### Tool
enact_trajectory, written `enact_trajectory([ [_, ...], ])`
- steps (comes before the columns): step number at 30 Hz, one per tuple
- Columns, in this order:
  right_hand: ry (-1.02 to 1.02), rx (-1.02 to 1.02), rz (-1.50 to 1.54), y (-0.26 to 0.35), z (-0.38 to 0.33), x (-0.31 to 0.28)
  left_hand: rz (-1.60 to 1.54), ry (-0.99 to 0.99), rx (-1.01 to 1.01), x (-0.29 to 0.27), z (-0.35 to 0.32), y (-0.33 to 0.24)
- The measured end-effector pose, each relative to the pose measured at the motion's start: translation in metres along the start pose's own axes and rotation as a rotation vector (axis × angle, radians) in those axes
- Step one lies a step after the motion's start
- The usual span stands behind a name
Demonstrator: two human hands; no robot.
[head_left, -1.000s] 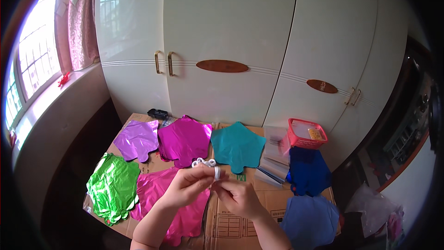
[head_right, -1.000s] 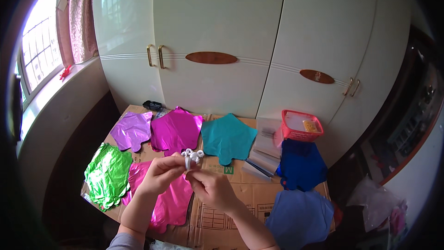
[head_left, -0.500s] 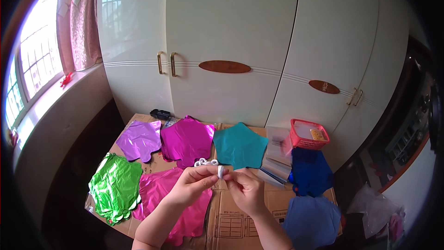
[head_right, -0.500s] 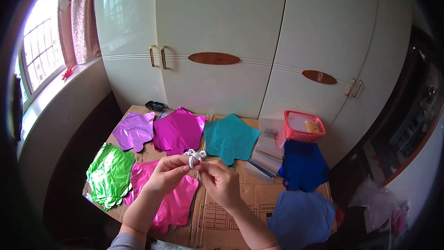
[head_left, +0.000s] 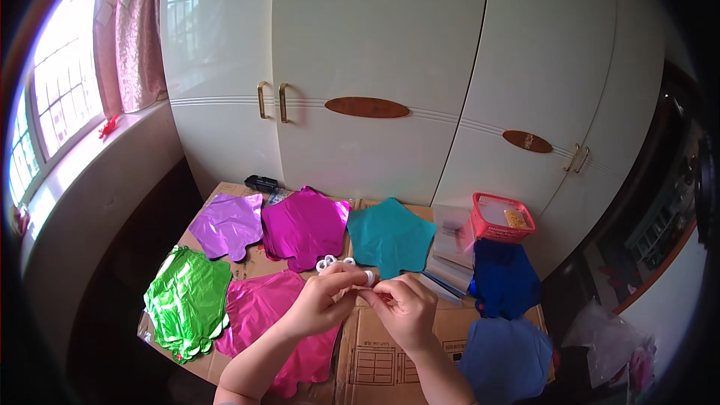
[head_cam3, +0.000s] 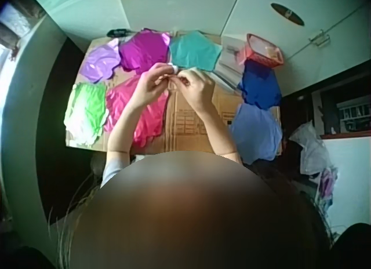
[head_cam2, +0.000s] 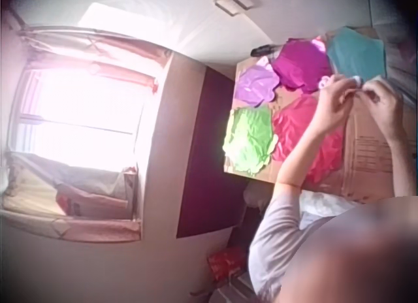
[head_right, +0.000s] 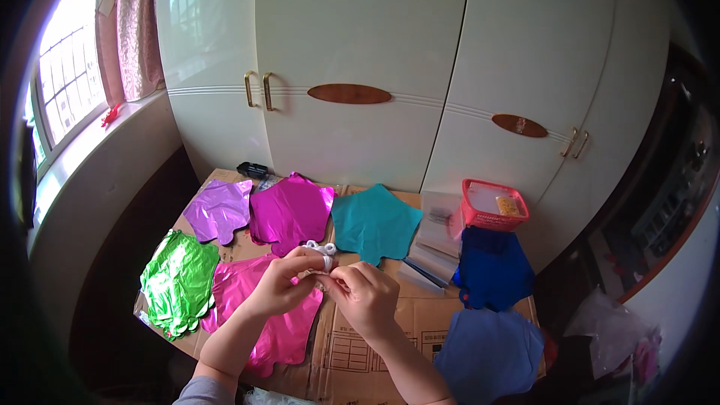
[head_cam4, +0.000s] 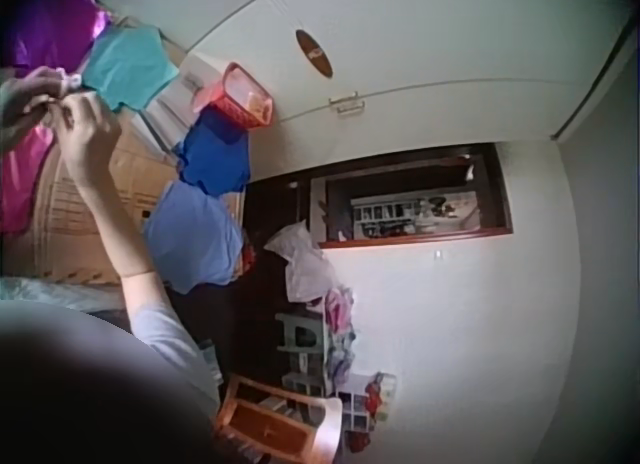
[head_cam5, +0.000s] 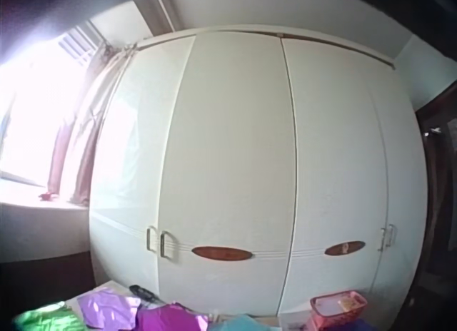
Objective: Tying strings to foil balloons and arranging them on a table for packaging or decoration.
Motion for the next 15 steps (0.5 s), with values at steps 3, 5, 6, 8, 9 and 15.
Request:
enact_trajectory([
  [3,0.048,0.028,0.072,-0.007,-0.002,0.001,0.144,0.093,-0.133,0.004,-0.001,0.001],
  [5,0.100,0.103,0.201,-0.014,-0.002,0.000,0.095,0.145,-0.125,0.006,-0.001,0.001],
  [6,0.138,0.131,0.255,-0.017,-0.002,0.001,0.071,0.171,-0.122,0.007,-0.001,0.001],
  [8,0.214,0.187,0.361,-0.024,-0.002,0.001,-0.153,0.198,-0.218,0.009,-0.005,0.009],
  [9,0.251,0.189,0.422,-0.026,-0.002,0.000,-0.264,0.212,-0.264,0.011,-0.006,0.012],
  [15,0.341,0.086,0.509,-0.027,0.000,0.001,-0.674,0.256,-0.278,0.017,-0.007,0.016],
])
Point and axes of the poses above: each hand's wrist, its own z-axis towards the middle knuckle, its own x-axis out of the palm, y = z × x, the point moved 7 cm from there along z, towards the middle knuckle, and after that the axes turned 5 degrees about y, right-handed, at the moved point
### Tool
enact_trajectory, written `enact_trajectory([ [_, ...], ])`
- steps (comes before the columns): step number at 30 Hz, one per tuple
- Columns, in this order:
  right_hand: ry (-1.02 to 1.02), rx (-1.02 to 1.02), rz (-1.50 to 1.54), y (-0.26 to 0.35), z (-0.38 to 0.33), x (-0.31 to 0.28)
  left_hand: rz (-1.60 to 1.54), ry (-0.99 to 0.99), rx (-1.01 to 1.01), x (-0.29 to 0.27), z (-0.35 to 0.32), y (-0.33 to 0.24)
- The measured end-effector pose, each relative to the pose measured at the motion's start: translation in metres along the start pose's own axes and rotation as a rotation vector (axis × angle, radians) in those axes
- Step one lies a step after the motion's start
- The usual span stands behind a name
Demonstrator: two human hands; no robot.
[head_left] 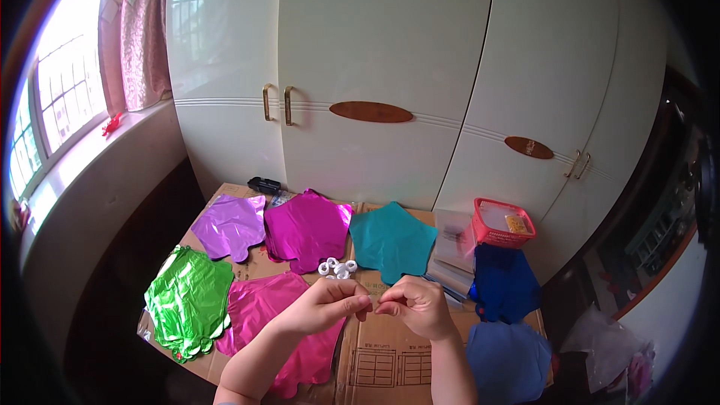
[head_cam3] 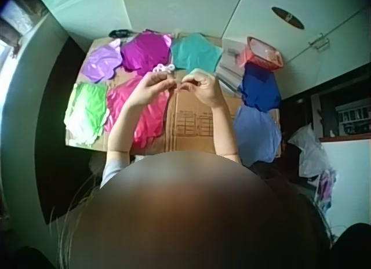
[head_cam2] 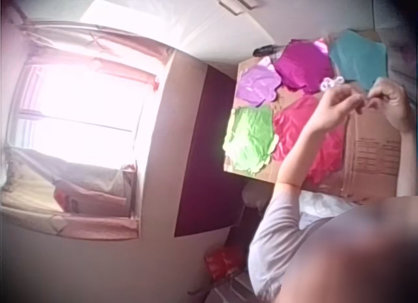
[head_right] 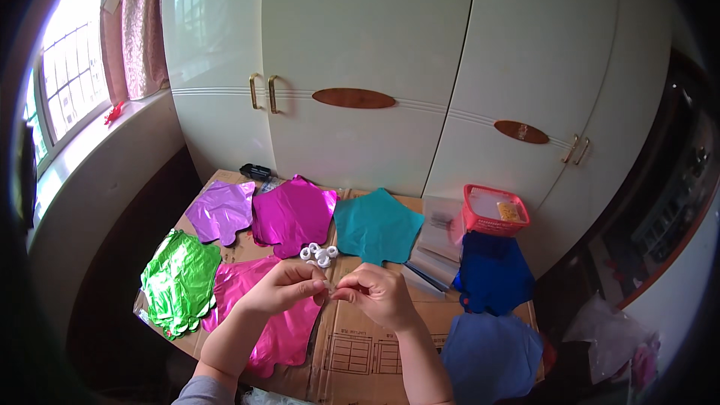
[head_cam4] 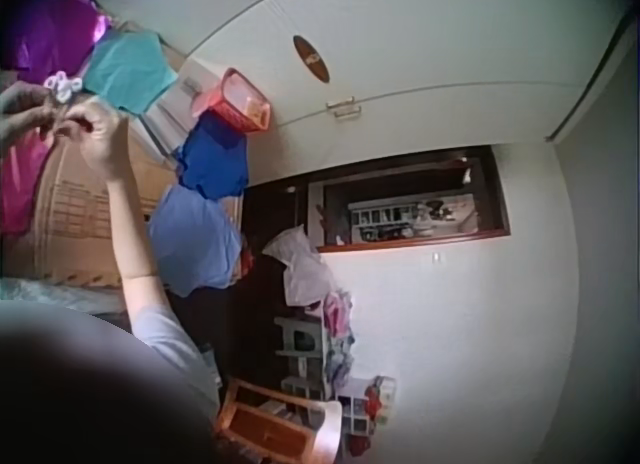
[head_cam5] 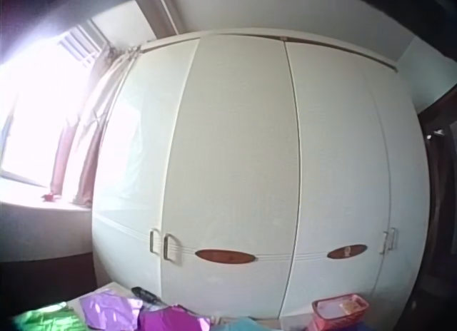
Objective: Tying strings to foil balloons and arranging them on a table for packaging or decoration.
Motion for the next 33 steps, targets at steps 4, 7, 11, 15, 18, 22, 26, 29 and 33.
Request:
enact_trajectory([
  [4,0.004,0.000,-0.043,0.002,-0.001,0.001,-0.033,-0.001,-0.007,-0.002,-0.001,0.004],
  [7,-0.032,-0.035,-0.089,0.007,0.000,0.002,-0.123,-0.025,-0.007,-0.004,-0.001,0.008],
  [11,-0.191,-0.047,-0.240,0.021,0.003,0.007,-0.344,-0.071,0.064,-0.006,0.000,0.008],
  [15,-0.269,0.005,-0.361,0.021,-0.001,0.011,-0.311,-0.120,0.129,-0.005,0.004,0.006],
  [18,-0.188,0.058,-0.255,0.016,0.000,0.015,-0.203,-0.224,0.144,-0.011,0.004,0.003],
  [22,0.021,0.202,-0.168,0.004,-0.001,0.010,-0.105,-0.178,0.095,-0.012,0.002,0.006],
  [26,-0.216,0.179,-0.025,-0.001,-0.003,-0.007,-0.038,-0.137,0.015,-0.008,0.003,0.010],
  [29,-0.092,0.097,0.045,0.007,0.002,0.007,-0.068,-0.103,0.043,-0.005,0.003,0.009],
  [33,-0.015,0.195,0.225,-0.013,-0.006,0.018,0.014,-0.010,0.014,-0.009,-0.002,0.005],
])
Point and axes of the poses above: each hand's wrist, its own z-axis towards the middle knuckle, its own x-axis out of the palm, y = z × x, the point moved 7 cm from there along z, towards the middle knuckle, and after that the axes turned 5 degrees about y, right-handed, at the moved point
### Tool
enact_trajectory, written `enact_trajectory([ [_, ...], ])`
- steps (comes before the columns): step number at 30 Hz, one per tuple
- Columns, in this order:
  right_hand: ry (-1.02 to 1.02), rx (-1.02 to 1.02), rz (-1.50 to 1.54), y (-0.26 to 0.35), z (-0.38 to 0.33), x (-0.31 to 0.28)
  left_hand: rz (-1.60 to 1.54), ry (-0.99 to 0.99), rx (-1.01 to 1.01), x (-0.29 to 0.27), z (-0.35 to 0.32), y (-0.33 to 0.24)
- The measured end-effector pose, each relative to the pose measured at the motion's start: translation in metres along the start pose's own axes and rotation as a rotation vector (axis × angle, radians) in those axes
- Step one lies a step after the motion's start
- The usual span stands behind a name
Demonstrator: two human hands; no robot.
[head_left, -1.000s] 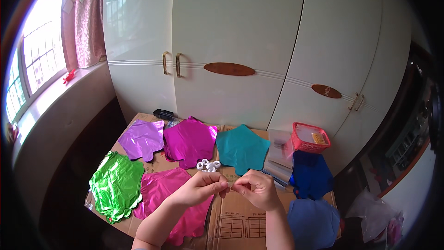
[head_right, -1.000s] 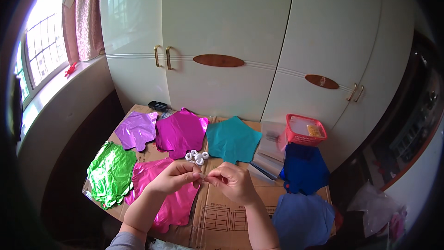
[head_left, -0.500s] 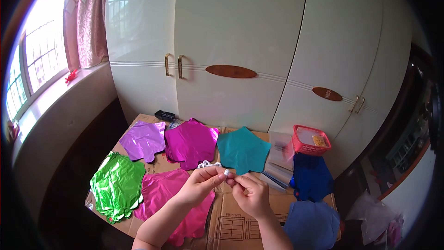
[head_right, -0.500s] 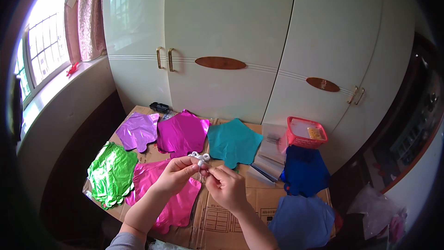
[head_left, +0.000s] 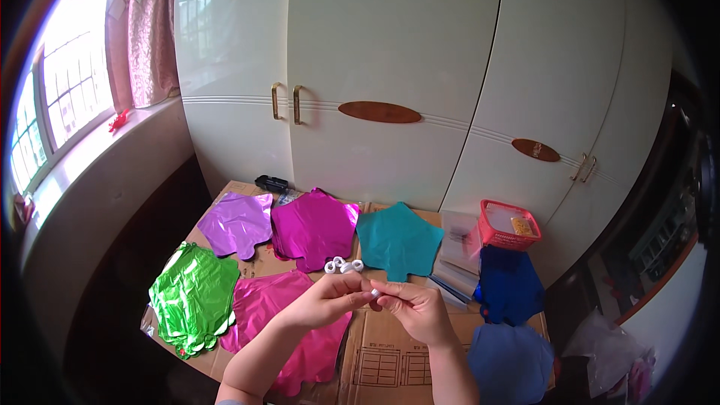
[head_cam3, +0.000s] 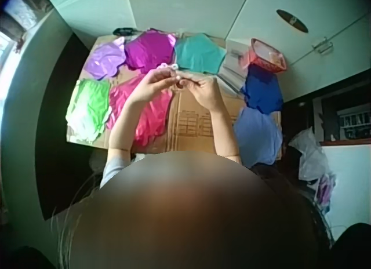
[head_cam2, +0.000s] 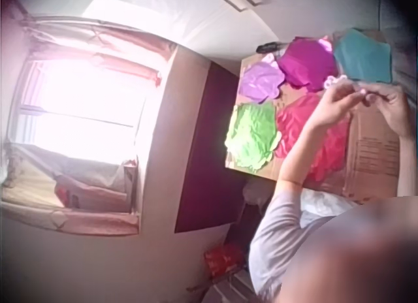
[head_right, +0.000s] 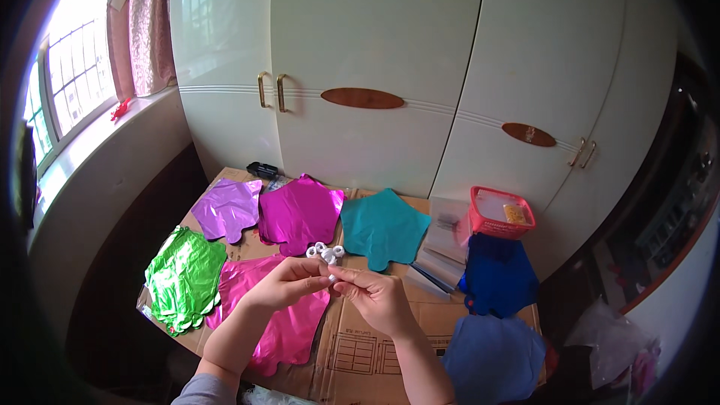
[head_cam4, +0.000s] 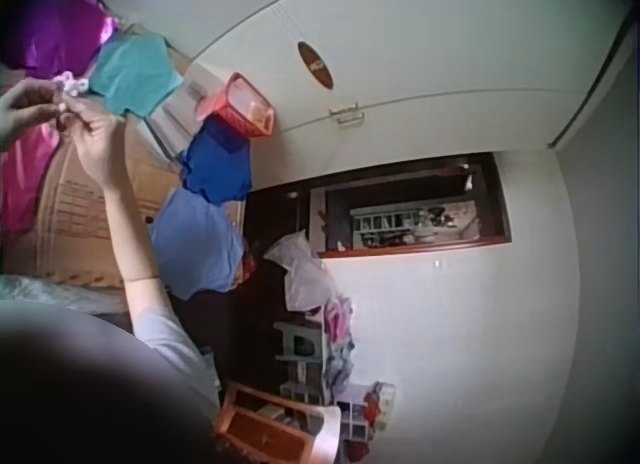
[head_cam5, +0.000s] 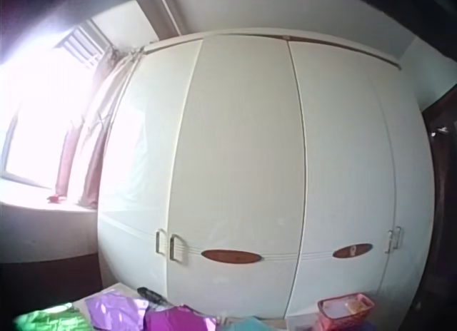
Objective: Tying strings to foil balloons and arranging them on a table for packaging or decoration.
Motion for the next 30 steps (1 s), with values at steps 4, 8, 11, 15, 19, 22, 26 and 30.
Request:
enact_trajectory([
  [4,-0.001,0.053,0.068,-0.005,0.001,0.002,0.082,0.054,-0.061,-0.001,-0.002,-0.006],
  [8,-0.039,0.106,0.216,-0.018,0.000,0.006,-0.069,0.090,-0.026,0.002,0.001,-0.004],
  [11,-0.044,0.144,0.293,-0.020,0.003,0.011,-0.148,0.043,0.006,-0.007,-0.001,-0.006],
  [15,0.009,0.274,0.432,-0.032,0.006,0.012,-0.147,-0.046,0.045,-0.015,0.001,-0.007],
  [19,-0.026,0.265,0.344,-0.046,0.006,0.003,0.495,-0.259,0.003,-0.028,-0.001,-0.022],
  [22,-0.157,0.160,0.053,-0.030,0.006,-0.019,0.686,-0.522,0.068,-0.054,-0.006,-0.030],
  [26,-0.244,0.141,0.125,-0.036,0.006,-0.034,1.067,-0.414,-0.175,-0.078,0.018,0.014],
  [30,-0.240,0.126,0.101,-0.031,0.010,-0.028,1.301,-0.308,-0.402,-0.114,0.028,0.091],
])
Point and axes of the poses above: each hand's wrist, its own z-axis towards the middle knuckle, its own x-axis out of the palm, y = z × x, the point moved 7 cm from there along z, towards the middle knuckle, and after that the axes turned 5 degrees about y, right-handed, at the moved point
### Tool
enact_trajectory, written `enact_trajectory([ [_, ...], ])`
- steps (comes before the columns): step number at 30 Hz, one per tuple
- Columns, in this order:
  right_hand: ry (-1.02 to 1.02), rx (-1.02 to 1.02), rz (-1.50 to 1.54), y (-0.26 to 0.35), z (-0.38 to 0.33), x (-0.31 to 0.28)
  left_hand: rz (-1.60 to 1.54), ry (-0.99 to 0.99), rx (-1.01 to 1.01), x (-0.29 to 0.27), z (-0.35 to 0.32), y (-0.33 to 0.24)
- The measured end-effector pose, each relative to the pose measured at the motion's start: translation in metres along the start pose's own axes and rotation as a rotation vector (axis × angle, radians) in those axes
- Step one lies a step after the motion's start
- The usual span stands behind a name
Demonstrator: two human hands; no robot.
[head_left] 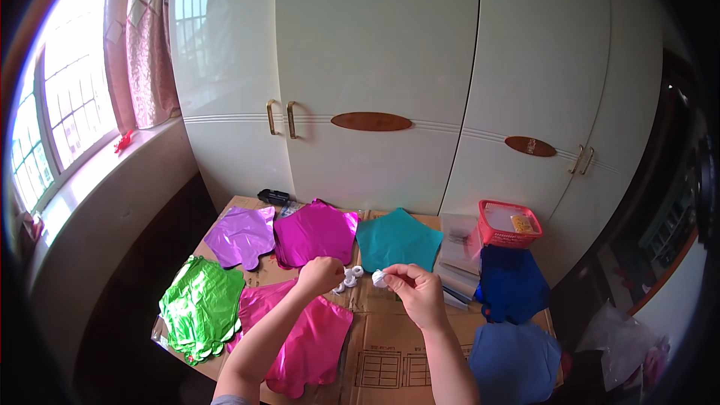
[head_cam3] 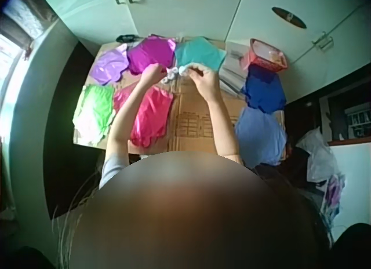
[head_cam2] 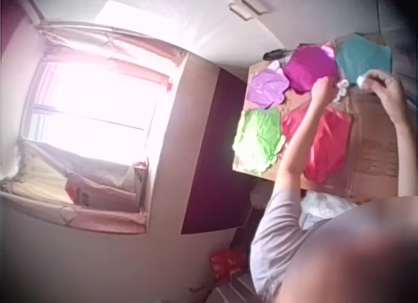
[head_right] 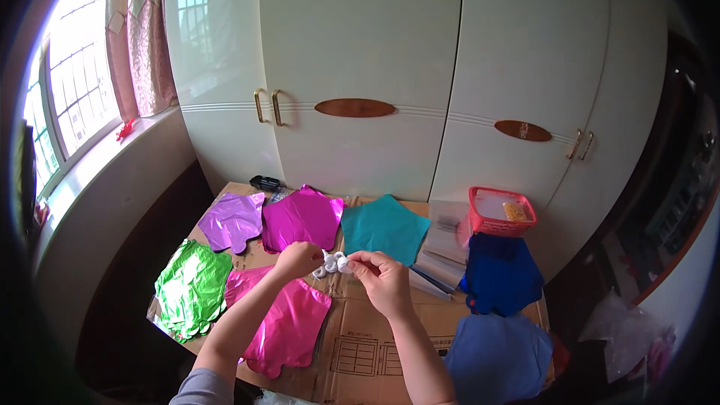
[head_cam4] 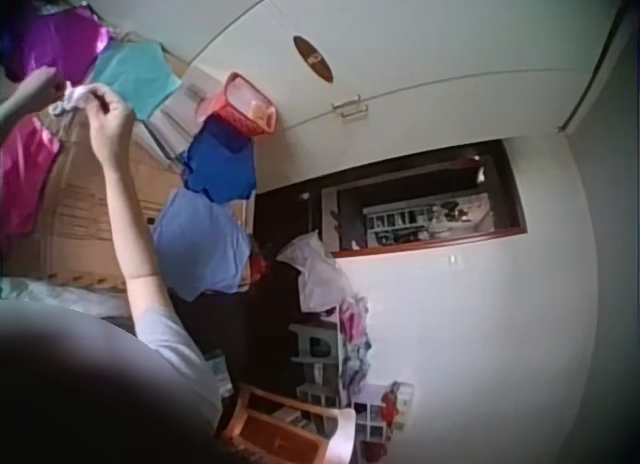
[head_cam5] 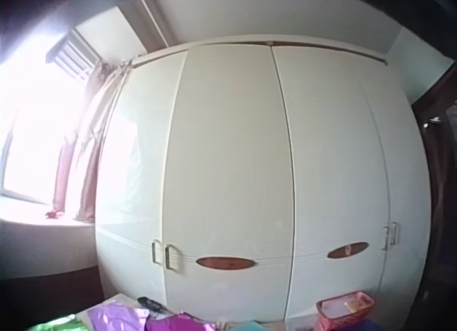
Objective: Tying strings to foil balloons and arranging them on a table for packaging or decoration.
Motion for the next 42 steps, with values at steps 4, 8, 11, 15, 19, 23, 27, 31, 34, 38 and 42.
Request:
enact_trajectory([
  [4,-0.011,-0.020,-0.042,0.008,-0.002,-0.007,0.084,0.065,-0.135,0.026,0.012,0.010],
  [8,-0.014,-0.044,0.009,0.010,-0.002,-0.010,0.091,0.024,-0.146,0.032,0.017,0.015],
  [11,-0.002,-0.039,-0.064,0.009,-0.002,-0.013,0.076,0.018,-0.168,0.029,0.019,0.018],
  [15,0.000,-0.041,-0.065,0.011,-0.003,-0.012,0.110,0.123,-0.201,0.027,0.018,0.021],
  [19,0.021,-0.048,-0.043,0.011,-0.002,-0.008,0.115,0.144,-0.221,0.024,0.014,0.019],
  [23,0.041,-0.027,-0.089,-0.002,0.001,0.001,0.109,0.018,-0.235,0.013,0.011,0.021],
  [27,0.067,0.149,-0.310,-0.057,0.010,-0.001,0.105,0.004,-0.102,0.010,-0.005,0.014],
  [31,0.082,0.296,-0.314,-0.129,0.021,-0.006,0.019,0.140,-0.057,0.011,-0.021,0.004],
  [34,0.103,0.363,-0.382,-0.161,0.035,0.004,0.008,0.087,-0.059,0.023,-0.020,0.010],
  [38,0.108,0.333,-0.531,-0.188,0.051,0.020,0.027,-0.028,-0.080,0.022,-0.015,0.020],
  [42,0.084,0.237,-0.646,-0.194,0.056,0.023,0.006,0.036,-0.053,0.020,-0.014,0.012],
])
Point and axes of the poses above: each hand's wrist, its own z-axis towards the middle knuckle, its own x-axis out of the palm, y = z × x, the point moved 7 cm from there along z, towards the middle knuckle, and after that the axes turned 5 degrees about y, right-handed, at the moved point
